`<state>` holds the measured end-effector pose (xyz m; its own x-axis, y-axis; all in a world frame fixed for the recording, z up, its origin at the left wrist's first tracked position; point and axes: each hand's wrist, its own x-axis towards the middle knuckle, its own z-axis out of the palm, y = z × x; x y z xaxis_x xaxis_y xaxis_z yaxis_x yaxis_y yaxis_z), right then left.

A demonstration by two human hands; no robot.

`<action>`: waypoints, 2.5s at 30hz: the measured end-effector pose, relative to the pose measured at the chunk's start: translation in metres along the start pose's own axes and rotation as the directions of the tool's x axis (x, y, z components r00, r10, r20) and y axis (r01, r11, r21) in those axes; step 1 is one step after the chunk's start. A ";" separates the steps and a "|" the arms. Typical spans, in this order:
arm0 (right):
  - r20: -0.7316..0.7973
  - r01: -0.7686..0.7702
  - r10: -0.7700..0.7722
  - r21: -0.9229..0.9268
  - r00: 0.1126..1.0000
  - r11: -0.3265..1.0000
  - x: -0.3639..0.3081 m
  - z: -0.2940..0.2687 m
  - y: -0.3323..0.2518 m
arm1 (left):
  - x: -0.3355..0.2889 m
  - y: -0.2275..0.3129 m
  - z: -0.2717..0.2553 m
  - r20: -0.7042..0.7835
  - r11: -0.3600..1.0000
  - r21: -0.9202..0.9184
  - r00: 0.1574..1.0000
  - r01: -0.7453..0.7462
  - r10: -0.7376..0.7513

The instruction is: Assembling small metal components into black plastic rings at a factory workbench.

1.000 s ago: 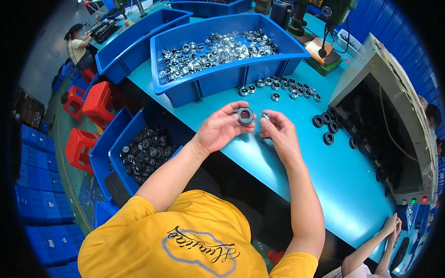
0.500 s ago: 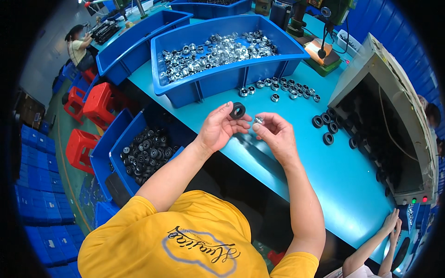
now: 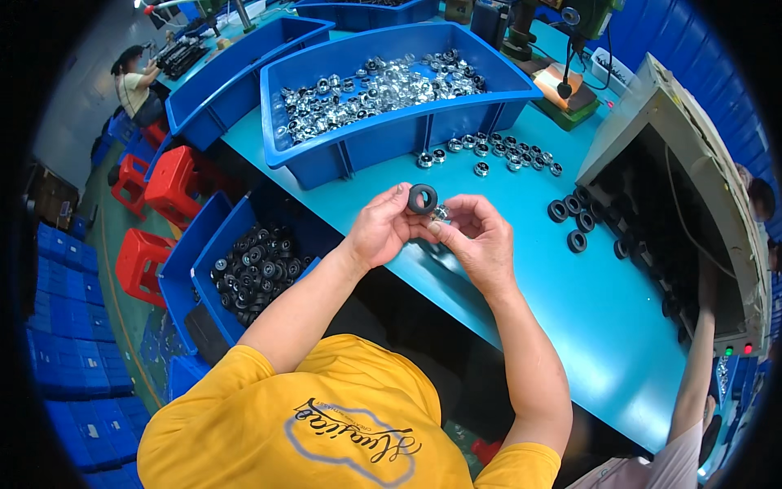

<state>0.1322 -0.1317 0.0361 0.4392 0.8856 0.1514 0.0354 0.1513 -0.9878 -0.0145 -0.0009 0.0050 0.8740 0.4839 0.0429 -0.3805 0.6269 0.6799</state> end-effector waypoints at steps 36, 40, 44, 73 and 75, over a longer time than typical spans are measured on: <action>-0.029 0.253 -0.292 -0.426 0.956 0.869 -0.002 0.011 -0.005 | -0.006 -0.011 0.017 -0.026 0.898 0.428 0.992 -0.101 0.123; -0.084 0.046 -0.067 -0.228 0.994 0.973 0.005 -0.010 0.010 | -0.009 -0.010 0.014 -0.029 0.922 0.374 0.992 -0.103 0.123; 0.121 -0.105 0.121 -0.132 0.985 0.986 0.003 -0.006 0.015 | -0.011 -0.009 0.012 0.015 0.906 0.405 0.992 -0.124 0.128; 0.017 0.035 -0.030 -0.355 0.999 0.934 -0.003 0.000 0.000 | -0.005 -0.008 0.030 -0.056 0.798 0.596 0.988 -0.084 0.145; 0.016 0.011 -0.007 -0.290 1.000 0.957 -0.002 -0.003 0.005 | -0.008 -0.002 0.027 -0.020 0.873 0.487 0.998 -0.039 0.056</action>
<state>0.1347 -0.1337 0.0306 0.4245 0.8914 0.1588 0.2996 0.0272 -0.9537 -0.0122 -0.0222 0.0230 0.8452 0.5304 0.0660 -0.2190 0.2310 0.9480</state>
